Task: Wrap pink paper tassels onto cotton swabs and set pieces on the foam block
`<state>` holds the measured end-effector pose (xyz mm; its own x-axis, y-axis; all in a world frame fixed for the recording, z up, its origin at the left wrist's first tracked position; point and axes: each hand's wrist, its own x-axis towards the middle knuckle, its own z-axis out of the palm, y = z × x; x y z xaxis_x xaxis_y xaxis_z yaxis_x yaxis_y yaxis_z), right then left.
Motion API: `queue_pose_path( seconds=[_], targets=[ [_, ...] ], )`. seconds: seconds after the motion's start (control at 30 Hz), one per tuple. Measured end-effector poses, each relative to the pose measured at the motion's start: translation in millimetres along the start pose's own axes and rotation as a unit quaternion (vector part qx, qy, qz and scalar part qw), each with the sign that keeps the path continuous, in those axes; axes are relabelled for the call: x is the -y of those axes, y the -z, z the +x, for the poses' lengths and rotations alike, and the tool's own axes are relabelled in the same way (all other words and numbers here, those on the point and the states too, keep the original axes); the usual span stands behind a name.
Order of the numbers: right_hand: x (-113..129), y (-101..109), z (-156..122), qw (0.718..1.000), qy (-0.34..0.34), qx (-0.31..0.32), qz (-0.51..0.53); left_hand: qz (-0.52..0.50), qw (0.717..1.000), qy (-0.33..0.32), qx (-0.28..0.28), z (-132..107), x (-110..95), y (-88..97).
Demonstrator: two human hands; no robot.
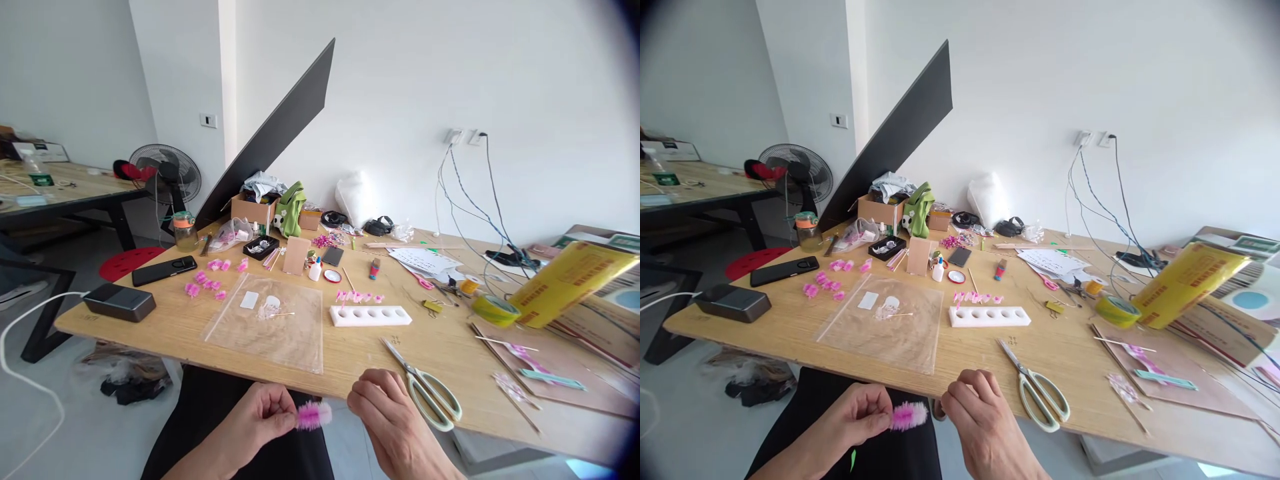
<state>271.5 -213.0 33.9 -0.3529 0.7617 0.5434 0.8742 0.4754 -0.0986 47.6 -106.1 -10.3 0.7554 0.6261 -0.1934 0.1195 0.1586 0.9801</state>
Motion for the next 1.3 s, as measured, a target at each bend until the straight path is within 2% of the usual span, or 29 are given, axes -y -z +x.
queue_pose_path(
  seconds=[0.4,0.53,0.87,0.97,1.07,1.17,1.3],
  targets=[
    [7,-3,-6,0.993,-0.087,-0.004,0.083,0.039,0.999,-0.022,0.015,-6,-6,-0.1],
    [5,-9,-11,0.986,-0.129,0.001,0.105,0.083,0.996,-0.03,0.004,-6,-5,-1.1],
    [0,-21,-17,0.972,-0.182,-0.003,0.148,0.139,0.989,-0.05,-0.013,-3,-1,-3.3],
    [-1,-24,-21,0.965,-0.203,-0.023,0.167,0.147,0.988,-0.047,-0.025,-2,1,-1.8],
    [-3,-27,-25,0.959,-0.222,-0.075,0.16,0.154,0.986,-0.043,-0.036,-2,3,1.2],
    [-4,-29,-27,0.96,-0.213,-0.122,0.132,0.162,0.985,-0.041,-0.041,-2,3,3.4],
    [-1,-28,-27,0.969,-0.184,-0.113,0.118,0.166,0.985,-0.032,-0.041,-1,1,3.7]
  ],
)
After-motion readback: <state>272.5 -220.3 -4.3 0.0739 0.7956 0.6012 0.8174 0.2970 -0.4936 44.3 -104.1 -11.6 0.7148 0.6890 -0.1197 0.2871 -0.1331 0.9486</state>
